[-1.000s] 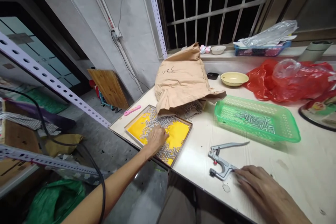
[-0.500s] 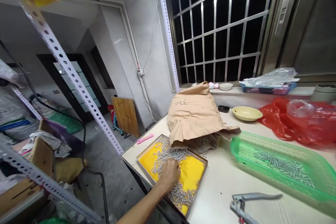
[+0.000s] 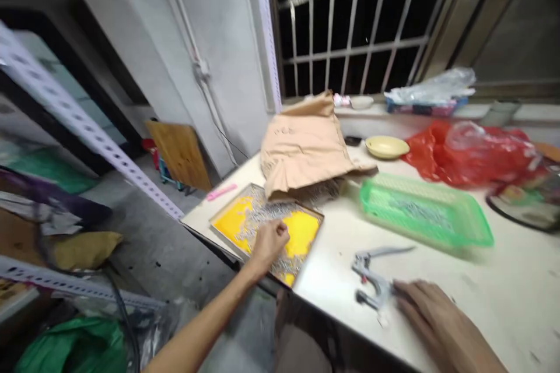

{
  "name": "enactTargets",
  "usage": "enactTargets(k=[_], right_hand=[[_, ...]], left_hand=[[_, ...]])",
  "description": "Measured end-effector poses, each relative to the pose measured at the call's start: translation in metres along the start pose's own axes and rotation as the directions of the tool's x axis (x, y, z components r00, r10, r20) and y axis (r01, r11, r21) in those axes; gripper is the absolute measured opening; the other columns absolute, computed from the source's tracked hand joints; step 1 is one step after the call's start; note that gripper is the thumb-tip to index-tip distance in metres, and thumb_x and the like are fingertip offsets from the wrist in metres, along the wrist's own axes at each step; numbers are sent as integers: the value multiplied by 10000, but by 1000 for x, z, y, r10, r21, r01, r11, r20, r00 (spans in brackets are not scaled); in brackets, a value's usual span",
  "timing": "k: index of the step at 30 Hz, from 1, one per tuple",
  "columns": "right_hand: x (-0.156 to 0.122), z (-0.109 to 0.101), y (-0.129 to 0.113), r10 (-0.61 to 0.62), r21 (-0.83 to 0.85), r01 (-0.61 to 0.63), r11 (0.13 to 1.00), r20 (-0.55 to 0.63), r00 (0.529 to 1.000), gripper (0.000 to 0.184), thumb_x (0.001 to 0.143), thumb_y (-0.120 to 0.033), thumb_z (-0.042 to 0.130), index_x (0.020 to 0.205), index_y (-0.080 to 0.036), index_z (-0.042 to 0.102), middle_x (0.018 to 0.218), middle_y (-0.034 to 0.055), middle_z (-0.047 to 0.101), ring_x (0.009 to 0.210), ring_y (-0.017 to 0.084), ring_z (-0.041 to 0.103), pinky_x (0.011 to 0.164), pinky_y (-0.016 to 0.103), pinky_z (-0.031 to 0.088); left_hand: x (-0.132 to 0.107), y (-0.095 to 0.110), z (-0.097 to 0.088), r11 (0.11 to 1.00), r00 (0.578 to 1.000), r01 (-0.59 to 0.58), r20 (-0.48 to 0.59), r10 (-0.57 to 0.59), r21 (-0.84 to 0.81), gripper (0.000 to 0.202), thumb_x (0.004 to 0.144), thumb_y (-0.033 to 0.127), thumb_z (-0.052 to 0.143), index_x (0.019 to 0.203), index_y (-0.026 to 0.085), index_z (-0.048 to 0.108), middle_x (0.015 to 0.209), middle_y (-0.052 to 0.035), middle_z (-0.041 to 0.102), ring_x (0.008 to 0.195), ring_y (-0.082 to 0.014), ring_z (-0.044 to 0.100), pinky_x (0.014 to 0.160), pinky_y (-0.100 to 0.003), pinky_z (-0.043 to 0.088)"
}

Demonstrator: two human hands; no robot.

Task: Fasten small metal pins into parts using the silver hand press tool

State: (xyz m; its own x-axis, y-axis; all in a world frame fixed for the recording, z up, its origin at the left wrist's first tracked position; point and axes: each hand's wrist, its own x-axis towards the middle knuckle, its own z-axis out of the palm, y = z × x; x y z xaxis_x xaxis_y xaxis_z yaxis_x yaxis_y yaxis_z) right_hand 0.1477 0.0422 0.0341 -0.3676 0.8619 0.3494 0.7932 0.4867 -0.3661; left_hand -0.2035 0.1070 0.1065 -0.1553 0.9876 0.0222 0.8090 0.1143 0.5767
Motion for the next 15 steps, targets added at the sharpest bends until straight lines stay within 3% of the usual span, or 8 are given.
enactTargets(k=[3,6,11,15], right_hand=[[13,-14,-13,122,-73,-112,991,142,982,326,934,-372,371,1128,-207,575,944,83,592,881,220,560,754,348,475],[26,-17,-17,176,-145,-145,979,231,957,305,950,-315,352,1057,-187,607,897,83,559,865,217,530,741,339,453],[27,-16,-17,189,-154,-153,976,257,948,296,955,-237,351,1120,-188,591,896,76,541,850,203,508,749,327,438],[23,-13,-13,174,-168,-137,976,229,958,293,948,-210,371,1155,-211,578,889,65,543,833,198,501,732,321,429]], left_hand=[[-12,25,12,937,973,112,226,-37,-331,247,746,207,519,941,137,654,643,23,593,502,-89,510,509,-201,403],[-25,46,31,865,920,181,391,19,-468,239,714,243,566,909,133,650,675,23,594,484,-70,491,467,-186,410],[-36,60,68,863,872,193,484,66,-466,184,709,268,572,825,142,640,638,28,568,493,-71,498,449,-178,426],[-33,72,87,851,827,292,562,5,-436,183,703,307,596,778,143,624,587,43,530,439,-62,463,395,-172,385]])
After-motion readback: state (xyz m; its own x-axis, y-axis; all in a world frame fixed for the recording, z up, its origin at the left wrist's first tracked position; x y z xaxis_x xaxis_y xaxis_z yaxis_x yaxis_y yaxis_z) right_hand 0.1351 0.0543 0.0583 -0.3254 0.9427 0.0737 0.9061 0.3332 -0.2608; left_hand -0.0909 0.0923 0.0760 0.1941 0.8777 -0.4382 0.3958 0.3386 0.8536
